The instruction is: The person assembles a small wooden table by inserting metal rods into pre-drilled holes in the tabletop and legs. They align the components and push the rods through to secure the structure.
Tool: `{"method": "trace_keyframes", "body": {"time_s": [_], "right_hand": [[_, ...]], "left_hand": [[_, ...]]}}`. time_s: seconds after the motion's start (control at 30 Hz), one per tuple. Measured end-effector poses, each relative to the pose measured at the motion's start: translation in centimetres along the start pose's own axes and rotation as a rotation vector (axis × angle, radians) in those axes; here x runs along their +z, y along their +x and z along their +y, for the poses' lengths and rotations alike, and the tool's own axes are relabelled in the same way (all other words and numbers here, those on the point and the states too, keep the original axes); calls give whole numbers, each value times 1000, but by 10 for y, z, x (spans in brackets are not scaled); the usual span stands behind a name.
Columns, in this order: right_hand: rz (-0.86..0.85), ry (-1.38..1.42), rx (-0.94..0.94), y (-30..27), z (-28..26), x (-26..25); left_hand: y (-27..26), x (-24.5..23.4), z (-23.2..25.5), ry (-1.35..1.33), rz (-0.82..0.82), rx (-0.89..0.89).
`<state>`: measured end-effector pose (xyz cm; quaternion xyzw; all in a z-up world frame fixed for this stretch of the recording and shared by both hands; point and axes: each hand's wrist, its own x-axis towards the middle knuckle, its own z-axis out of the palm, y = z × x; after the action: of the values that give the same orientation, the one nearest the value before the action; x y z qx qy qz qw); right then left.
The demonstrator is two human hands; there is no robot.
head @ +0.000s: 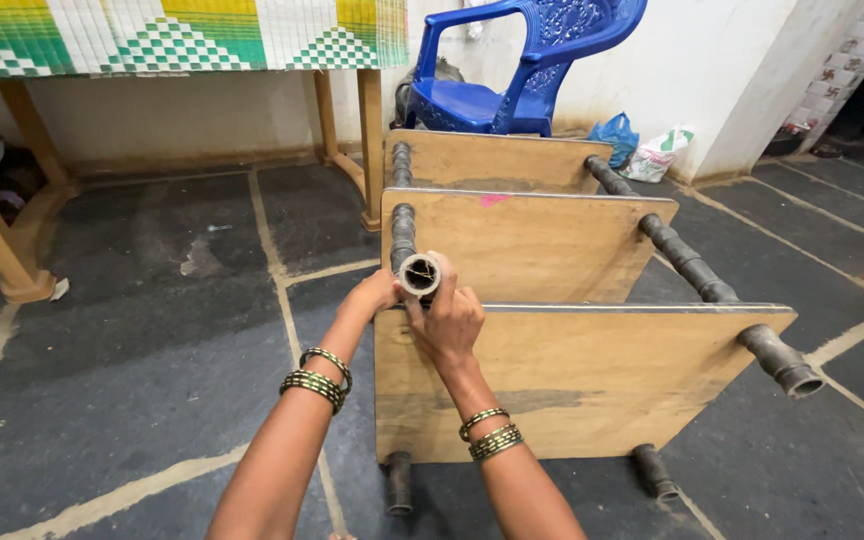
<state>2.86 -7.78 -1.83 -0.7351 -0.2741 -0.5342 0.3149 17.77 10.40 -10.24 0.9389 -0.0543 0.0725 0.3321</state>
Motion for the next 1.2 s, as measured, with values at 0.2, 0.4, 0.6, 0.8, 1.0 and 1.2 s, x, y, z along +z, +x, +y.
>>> {"method": "trace_keyframes", "body": {"time_s": [0.2,0.4,0.6,0.8,1.0,1.2], "right_hand": [[-5,-17,31,3,-4,2],[-23,-16,57,3,-5,0],[-34,-76,77,3,-7,1],[-25,-71,63,0,-6,-2],[-63,-68,79,-6,-8,-12],[-63,-34,72,-10,-11,-18]], "left_hand": [[-31,-21,37,50,57,-282],[-31,-23,42,50,45,-345],[-5,-10,19,8,0,4],[-13,-16,33,281,-20,16],[-36,-16,47,267,-27,-37],[-55,-10,46,-300,52,-161]]}}
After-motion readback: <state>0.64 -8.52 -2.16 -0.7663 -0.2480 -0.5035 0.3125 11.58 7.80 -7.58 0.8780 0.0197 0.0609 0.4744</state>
